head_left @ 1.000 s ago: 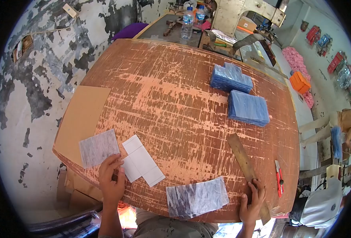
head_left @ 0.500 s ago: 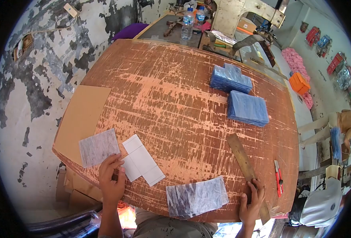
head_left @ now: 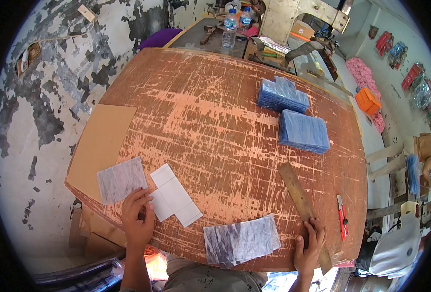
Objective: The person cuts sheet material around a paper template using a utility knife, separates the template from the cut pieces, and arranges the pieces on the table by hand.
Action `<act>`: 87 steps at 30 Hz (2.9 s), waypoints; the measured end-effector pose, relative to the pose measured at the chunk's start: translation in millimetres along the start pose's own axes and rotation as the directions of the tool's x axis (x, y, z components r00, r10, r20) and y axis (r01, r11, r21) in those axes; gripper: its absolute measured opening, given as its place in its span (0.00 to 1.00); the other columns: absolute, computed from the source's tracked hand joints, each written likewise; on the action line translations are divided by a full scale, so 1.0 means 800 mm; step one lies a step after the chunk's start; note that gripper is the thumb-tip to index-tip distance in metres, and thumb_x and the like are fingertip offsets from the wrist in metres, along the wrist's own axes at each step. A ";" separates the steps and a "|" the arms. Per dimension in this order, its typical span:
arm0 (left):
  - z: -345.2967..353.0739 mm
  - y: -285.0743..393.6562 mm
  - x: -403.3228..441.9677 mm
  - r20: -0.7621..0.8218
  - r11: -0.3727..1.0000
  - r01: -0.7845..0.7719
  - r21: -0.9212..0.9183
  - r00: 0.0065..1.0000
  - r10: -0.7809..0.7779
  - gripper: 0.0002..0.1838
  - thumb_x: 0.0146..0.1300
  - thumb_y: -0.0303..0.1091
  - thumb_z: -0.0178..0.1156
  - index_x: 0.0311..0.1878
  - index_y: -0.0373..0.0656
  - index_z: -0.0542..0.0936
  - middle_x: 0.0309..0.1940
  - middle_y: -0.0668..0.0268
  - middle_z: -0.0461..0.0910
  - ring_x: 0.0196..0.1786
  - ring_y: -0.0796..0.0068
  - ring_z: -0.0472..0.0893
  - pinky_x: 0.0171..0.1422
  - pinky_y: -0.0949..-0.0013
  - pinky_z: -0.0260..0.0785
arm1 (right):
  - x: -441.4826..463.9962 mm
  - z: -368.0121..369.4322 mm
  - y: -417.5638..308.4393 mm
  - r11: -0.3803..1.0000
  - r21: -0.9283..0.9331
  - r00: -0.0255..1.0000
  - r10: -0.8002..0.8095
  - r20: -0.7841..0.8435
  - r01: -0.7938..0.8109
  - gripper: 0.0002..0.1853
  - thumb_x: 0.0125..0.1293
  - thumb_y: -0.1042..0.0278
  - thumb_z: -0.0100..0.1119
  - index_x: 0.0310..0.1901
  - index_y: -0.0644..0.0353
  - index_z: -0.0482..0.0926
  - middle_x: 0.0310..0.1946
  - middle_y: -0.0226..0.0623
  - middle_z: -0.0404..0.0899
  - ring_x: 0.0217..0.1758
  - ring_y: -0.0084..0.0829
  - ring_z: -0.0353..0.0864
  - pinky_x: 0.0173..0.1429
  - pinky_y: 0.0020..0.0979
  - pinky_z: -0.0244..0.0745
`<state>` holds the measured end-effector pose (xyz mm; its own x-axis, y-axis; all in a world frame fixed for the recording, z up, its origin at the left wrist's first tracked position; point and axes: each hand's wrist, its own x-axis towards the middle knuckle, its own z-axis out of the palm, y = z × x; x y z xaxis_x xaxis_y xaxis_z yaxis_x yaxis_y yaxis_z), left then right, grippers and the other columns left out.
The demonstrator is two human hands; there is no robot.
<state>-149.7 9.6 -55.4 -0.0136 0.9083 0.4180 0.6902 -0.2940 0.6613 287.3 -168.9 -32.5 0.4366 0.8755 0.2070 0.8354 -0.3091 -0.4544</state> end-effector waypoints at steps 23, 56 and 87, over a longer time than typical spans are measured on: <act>-0.001 0.000 -0.001 0.028 0.998 0.028 0.052 0.999 -0.030 0.12 0.72 0.26 0.71 0.56 0.40 0.92 0.64 0.57 0.92 0.76 0.48 0.84 0.84 0.45 0.71 | 0.004 0.000 -0.010 0.998 0.037 0.999 0.041 -0.007 -0.041 0.22 0.79 0.64 0.65 0.68 0.67 0.85 0.76 0.54 0.77 0.83 0.61 0.72 0.88 0.58 0.64; -0.005 0.002 -0.007 0.016 0.997 0.057 -0.054 0.998 -0.056 0.14 0.73 0.21 0.67 0.59 0.33 0.92 0.56 0.51 0.90 0.64 0.51 0.89 0.70 0.54 0.79 | -0.003 0.004 0.006 0.996 0.070 0.999 0.048 -0.001 -0.048 0.23 0.76 0.64 0.71 0.68 0.64 0.86 0.76 0.54 0.78 0.84 0.63 0.72 0.89 0.60 0.62; 0.029 0.105 -0.030 0.664 0.869 -0.477 -0.131 0.609 0.434 0.59 0.59 0.76 0.76 0.87 0.50 0.74 0.81 0.55 0.74 0.84 0.49 0.73 0.96 0.26 0.43 | -0.004 0.029 -0.084 0.966 0.156 0.950 -0.236 0.206 0.206 0.50 0.61 0.45 0.88 0.79 0.63 0.77 0.82 0.50 0.71 0.91 0.56 0.61 0.93 0.63 0.52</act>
<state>-74.2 -30.0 -24.3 0.7716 0.6229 0.1285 0.5117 -0.7280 0.4564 222.3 -142.1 -22.6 0.1486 0.9809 0.1254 0.8447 -0.0599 -0.5318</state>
